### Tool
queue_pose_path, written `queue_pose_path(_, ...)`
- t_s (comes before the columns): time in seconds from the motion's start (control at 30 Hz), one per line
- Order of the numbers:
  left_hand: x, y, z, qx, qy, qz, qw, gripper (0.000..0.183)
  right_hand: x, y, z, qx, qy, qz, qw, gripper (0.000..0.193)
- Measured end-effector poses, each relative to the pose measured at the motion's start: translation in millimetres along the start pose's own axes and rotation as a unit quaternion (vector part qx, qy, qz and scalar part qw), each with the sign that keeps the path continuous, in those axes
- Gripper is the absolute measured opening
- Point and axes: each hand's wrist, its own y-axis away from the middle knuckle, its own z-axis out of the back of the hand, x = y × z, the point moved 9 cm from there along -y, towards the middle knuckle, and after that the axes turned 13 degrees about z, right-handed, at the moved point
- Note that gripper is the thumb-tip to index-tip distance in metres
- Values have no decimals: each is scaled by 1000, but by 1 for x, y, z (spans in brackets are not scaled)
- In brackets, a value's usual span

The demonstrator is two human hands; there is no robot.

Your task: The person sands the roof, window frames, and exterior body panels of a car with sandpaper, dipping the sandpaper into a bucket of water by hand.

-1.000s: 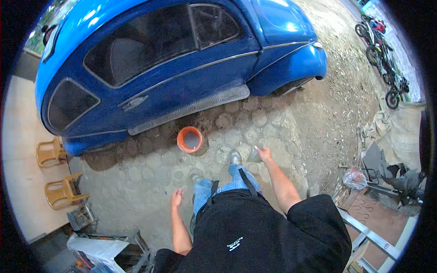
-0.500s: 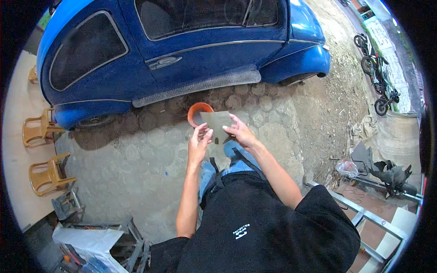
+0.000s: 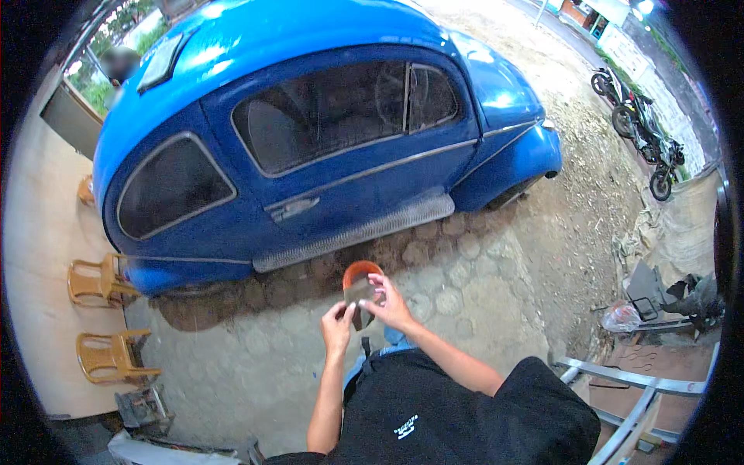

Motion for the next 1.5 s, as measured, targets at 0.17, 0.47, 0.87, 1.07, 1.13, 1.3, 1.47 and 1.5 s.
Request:
queue_pose_path(0.17, -4, -17, -17, 42, -50, 54, 996, 23, -44, -4, -14, 101, -352, -114, 924, 64)
queue_pose_path(0.47, 157, -61, -6, 21, -375, 152, 914, 44, -238, 34, 30, 116, -11, -379, 918, 65)
queue_pose_path(0.87, 514, -114, 16, 259, -547, 311, 733, 41, -503, 77, -7, 267, 348, -326, 838, 42)
queue_pose_path(1.07, 540, -237, -7, 172, -508, 300, 789, 37, -561, -28, -119, 161, 320, -73, 931, 36)
queue_pose_path(1.13, 532, -270, -47, 225, -504, 280, 785, 31, -593, -51, -135, 178, 397, -3, 901, 37)
queue_pose_path(1.3, 597, -325, -68, 216, -541, 240, 776, 28, -674, -72, -186, 230, 496, 45, 836, 40)
queue_pose_path(1.47, 621, -305, -61, 221, -419, 251, 844, 39, -736, -31, -179, 288, 419, -153, 847, 40)
queue_pose_path(1.5, 623, -289, -61, 228, -457, 302, 805, 43, -735, -25, -172, 302, 425, -154, 839, 39)
